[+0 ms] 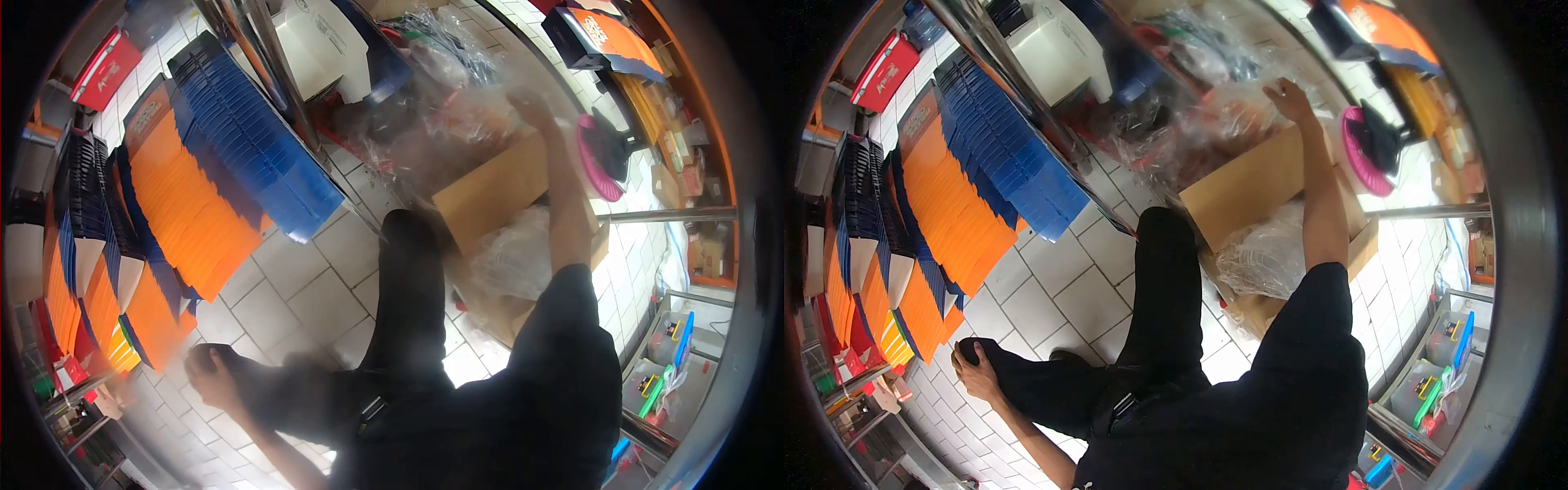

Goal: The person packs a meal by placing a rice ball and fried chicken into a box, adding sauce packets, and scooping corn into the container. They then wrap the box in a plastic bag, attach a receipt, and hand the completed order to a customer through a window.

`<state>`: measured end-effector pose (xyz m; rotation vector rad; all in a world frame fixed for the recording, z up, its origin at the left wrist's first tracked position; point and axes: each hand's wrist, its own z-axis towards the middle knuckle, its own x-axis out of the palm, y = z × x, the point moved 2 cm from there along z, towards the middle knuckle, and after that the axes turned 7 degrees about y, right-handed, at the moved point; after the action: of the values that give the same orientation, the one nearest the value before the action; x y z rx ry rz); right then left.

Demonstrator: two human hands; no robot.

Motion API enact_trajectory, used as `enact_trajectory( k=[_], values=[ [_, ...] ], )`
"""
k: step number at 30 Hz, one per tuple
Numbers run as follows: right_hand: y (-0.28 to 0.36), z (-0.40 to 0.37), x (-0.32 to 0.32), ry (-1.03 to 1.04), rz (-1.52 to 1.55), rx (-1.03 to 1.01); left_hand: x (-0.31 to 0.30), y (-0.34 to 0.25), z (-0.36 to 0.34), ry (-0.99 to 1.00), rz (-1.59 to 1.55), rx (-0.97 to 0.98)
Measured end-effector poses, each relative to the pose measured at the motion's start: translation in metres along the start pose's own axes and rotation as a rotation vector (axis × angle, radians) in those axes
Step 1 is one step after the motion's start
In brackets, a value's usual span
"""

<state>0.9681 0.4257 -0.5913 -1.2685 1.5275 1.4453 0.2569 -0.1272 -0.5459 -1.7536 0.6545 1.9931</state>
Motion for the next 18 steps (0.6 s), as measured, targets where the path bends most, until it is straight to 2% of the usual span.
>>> enact_trajectory(
  k=[4, 5, 6, 7, 9, 10, 12, 13, 15, 16, 18],
  values=[
    [-0.016, 0.004, 0.001, -0.039, -0.081, -0.014, -0.001, -0.001, 0.000, -0.001, -0.008, -0.004],
    [-0.039, 0.009, 0.007, -0.130, -0.106, -0.019, -0.001, -0.001, 0.000, 0.013, -0.003, -0.014],
    [-0.034, 0.006, 0.002, -0.223, -0.132, -0.023, 0.000, 0.000, 0.000, 0.013, -0.006, -0.016],
    [-0.030, 0.003, -0.003, -0.226, -0.134, -0.027, 0.002, 0.001, 0.000, 0.001, -0.004, -0.008],
    [-0.013, -0.010, -0.015, -0.052, -0.197, -0.059, 0.004, 0.000, 0.000, -0.015, -0.004, -0.006],
    [-0.001, -0.014, -0.024, -0.053, -0.197, -0.063, 0.003, 0.000, 0.001, -0.004, -0.006, -0.017],
    [0.011, -0.019, -0.030, 0.236, 0.040, 0.095, 0.002, 0.001, 0.002, 0.005, -0.005, -0.031],
    [-0.004, -0.012, -0.020, 0.237, 0.040, 0.092, 0.002, 0.002, 0.002, 0.009, -0.010, -0.024],
    [-0.018, -0.003, -0.002, 0.052, 0.093, -0.075, 0.004, 0.003, 0.002, 0.012, -0.017, -0.024],
    [-0.020, 0.000, 0.004, 0.053, 0.094, -0.079, 0.005, 0.003, 0.003, 0.016, -0.003, -0.030],
    [-0.021, -0.005, 0.017, 0.221, 0.786, 0.004, 0.006, 0.002, 0.004, 0.024, 0.008, -0.038]
  ],
)
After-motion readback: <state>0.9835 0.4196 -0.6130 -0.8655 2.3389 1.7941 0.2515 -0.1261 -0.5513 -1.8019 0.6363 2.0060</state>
